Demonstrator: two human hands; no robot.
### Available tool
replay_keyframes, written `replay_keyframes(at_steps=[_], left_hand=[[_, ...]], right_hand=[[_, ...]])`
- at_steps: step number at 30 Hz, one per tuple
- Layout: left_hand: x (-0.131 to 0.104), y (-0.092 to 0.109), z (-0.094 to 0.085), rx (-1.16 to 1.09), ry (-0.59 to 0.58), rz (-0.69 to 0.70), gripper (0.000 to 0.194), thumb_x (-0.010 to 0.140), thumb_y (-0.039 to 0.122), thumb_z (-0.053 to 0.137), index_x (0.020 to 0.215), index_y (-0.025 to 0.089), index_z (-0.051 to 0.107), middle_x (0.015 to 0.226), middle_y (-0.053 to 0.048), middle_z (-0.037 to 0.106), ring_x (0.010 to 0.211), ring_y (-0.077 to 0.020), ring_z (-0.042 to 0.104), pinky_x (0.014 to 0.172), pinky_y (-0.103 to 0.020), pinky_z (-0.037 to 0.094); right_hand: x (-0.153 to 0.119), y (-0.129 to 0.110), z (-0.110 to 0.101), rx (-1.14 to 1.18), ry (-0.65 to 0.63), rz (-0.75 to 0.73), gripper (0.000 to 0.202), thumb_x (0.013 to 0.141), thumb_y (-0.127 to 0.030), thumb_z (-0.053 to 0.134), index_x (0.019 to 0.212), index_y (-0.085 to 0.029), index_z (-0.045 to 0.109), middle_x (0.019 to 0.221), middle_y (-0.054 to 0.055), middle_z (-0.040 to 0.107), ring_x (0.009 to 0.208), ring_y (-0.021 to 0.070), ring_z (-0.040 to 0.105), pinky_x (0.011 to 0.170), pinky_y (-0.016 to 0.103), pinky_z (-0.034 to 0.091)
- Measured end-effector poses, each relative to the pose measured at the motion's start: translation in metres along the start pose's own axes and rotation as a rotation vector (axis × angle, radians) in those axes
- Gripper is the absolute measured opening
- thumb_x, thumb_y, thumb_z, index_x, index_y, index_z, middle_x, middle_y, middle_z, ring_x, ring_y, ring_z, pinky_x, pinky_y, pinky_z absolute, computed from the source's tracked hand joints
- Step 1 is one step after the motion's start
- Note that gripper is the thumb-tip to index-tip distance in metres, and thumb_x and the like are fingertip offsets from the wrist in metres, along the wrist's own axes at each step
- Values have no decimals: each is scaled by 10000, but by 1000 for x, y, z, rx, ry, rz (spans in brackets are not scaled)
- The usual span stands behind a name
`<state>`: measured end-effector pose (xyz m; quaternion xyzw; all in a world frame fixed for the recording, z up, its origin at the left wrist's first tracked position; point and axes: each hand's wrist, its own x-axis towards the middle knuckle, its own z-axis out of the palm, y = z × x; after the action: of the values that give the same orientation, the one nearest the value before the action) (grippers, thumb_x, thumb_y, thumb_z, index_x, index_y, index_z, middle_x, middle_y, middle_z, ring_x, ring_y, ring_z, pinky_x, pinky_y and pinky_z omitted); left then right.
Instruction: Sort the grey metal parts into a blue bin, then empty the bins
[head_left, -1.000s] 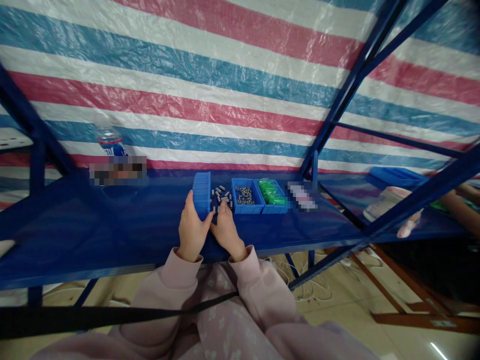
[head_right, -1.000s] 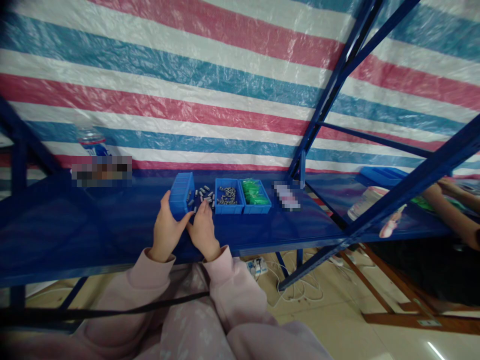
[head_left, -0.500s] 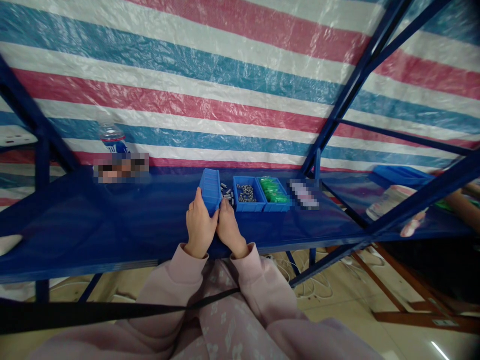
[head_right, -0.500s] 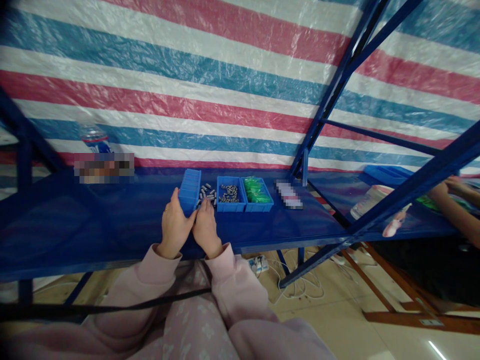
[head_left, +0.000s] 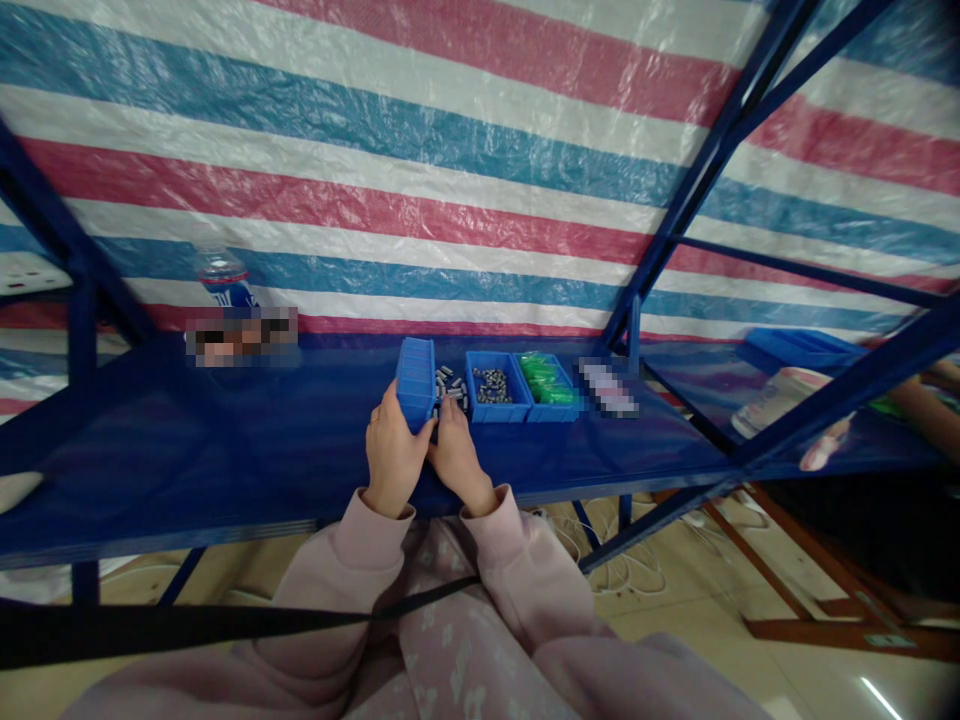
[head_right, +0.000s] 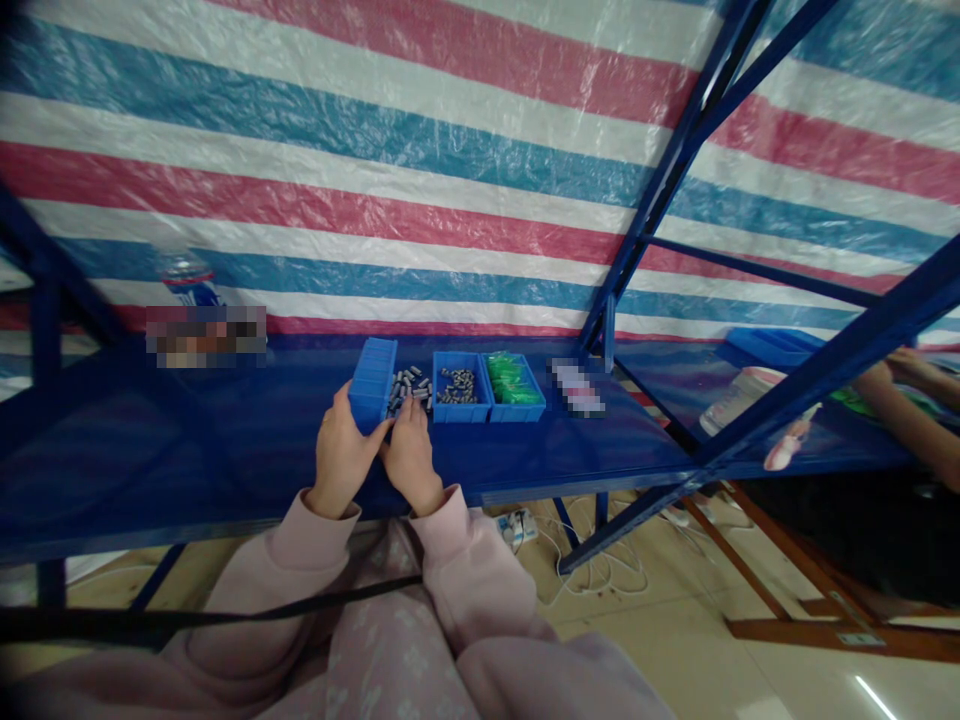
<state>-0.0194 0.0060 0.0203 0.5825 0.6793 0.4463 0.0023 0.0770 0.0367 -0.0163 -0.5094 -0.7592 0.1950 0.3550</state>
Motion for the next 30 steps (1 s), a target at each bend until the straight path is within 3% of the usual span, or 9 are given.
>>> replay_keyframes(at_steps=[5, 10, 14, 19, 30], left_hand=[[-2, 2, -2, 10, 1, 14, 680, 742, 254, 647, 1360, 145, 385, 1299, -167, 548, 1148, -356, 539, 922, -470, 461], [-4, 5, -1, 67, 22, 51, 669, 748, 223, 632, 1367, 143, 392, 1320, -163, 543, 1164, -353, 522, 935, -470, 447], [-5, 5, 0, 97, 19, 80, 666, 759, 212, 613, 1381, 144, 387, 1342, -158, 531, 1168, -347, 515, 929, -464, 443], [-7, 4, -1, 118, 17, 107, 666, 755, 180, 599, 1389, 179, 394, 1327, -135, 549, 1188, -333, 500, 928, -443, 431], [-5, 1, -4, 138, 17, 115, 637, 753, 150, 570, 1373, 189, 433, 1359, -94, 539, 1200, -307, 488, 933, -419, 404]], right_hand=[[0, -2, -1, 16, 0, -8, 762, 773, -184, 543, 1450, -23, 231, 1456, 259, 345, 1381, 338, 290, 1103, 527, 296], [-1, -4, -4, 16, -2, -3, 722, 794, -175, 491, 1439, 22, 234, 1441, 281, 351, 1382, 343, 285, 1107, 520, 294], [-1, -5, -5, 34, 12, -25, 721, 796, -170, 472, 1456, -23, 220, 1452, 244, 355, 1386, 326, 283, 1113, 528, 285], [-2, -6, -6, 5, -2, -15, 695, 812, -187, 462, 1437, 21, 238, 1445, 272, 352, 1383, 334, 284, 1113, 519, 285], [-2, -6, -6, -16, -35, 15, 825, 766, -219, 577, 1453, 12, 183, 1476, 280, 293, 1398, 344, 246, 1120, 511, 272]])
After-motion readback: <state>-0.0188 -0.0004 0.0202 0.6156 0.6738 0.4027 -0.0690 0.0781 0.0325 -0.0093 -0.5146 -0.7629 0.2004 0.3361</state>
